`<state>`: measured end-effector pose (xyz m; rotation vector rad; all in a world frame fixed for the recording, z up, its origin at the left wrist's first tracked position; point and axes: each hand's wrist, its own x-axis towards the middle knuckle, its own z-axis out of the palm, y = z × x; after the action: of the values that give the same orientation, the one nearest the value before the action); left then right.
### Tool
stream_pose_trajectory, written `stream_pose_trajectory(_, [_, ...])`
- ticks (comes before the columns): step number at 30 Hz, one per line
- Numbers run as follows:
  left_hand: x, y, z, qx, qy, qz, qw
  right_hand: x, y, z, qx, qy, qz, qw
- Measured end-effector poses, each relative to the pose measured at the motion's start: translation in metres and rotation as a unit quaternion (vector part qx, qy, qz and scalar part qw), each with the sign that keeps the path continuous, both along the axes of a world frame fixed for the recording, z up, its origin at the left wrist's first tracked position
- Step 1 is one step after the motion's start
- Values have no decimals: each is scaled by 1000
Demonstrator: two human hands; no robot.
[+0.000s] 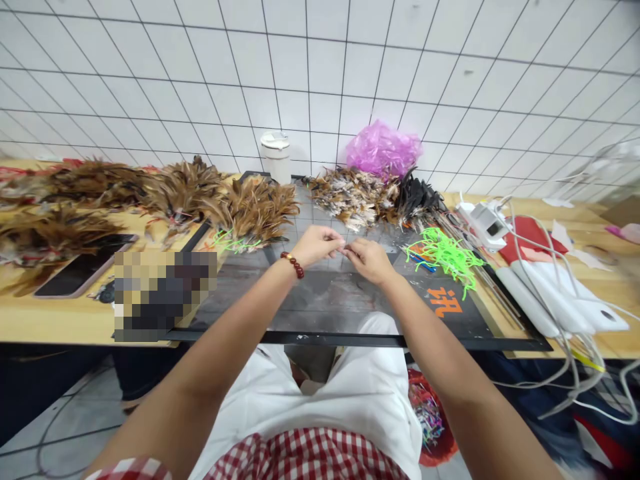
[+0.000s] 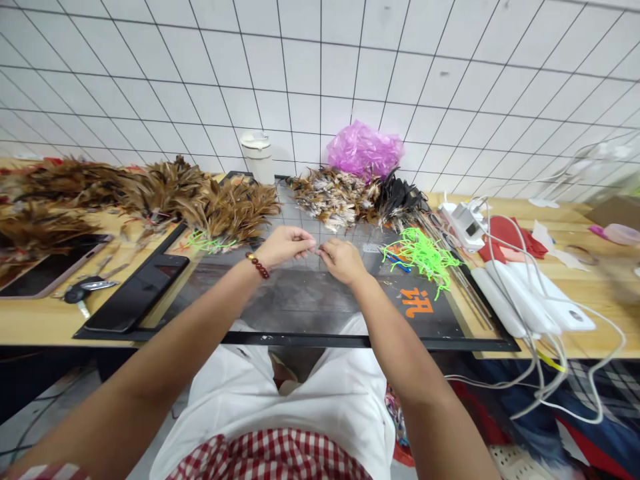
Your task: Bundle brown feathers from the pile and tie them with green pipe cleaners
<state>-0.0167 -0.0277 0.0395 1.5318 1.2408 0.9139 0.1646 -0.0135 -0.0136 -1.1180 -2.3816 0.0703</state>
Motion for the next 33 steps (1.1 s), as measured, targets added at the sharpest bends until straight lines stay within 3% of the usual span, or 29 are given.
stream_pose_trajectory(4, [20, 15, -13, -81, -187, 23, 979, 4, 2, -1, 18, -4, -34, 999])
stream_pose_trajectory(8, [7, 21, -12, -74, -363, 55, 927, 5, 5, -3, 43, 2, -85, 995])
stream_pose_trajectory(12, [-11, 25, -19, -60, -433, 96, 894, 5, 11, -4, 58, -1, -140, 988])
stream_pose_trajectory(15, [-17, 28, -30, -74, -451, 108, 883, 6, 15, -5, 53, -4, -164, 985])
stream_pose_trajectory(20, [-11, 32, -34, -120, -468, 63, 873, 8, 18, -6, 47, -5, -181, 982])
stream_pose_trajectory(26, [-5, 34, -37, -168, -444, 34, 880, 6, 19, -5, 35, -5, -181, 983])
stream_pose_trajectory(30, [-4, 32, -43, -155, -404, 2, 901, 6, 20, -5, 30, 7, -156, 987])
stream_pose_trajectory(33, [-1, 31, -43, -141, -391, 15, 909, 7, 20, -6, 16, 28, -153, 988])
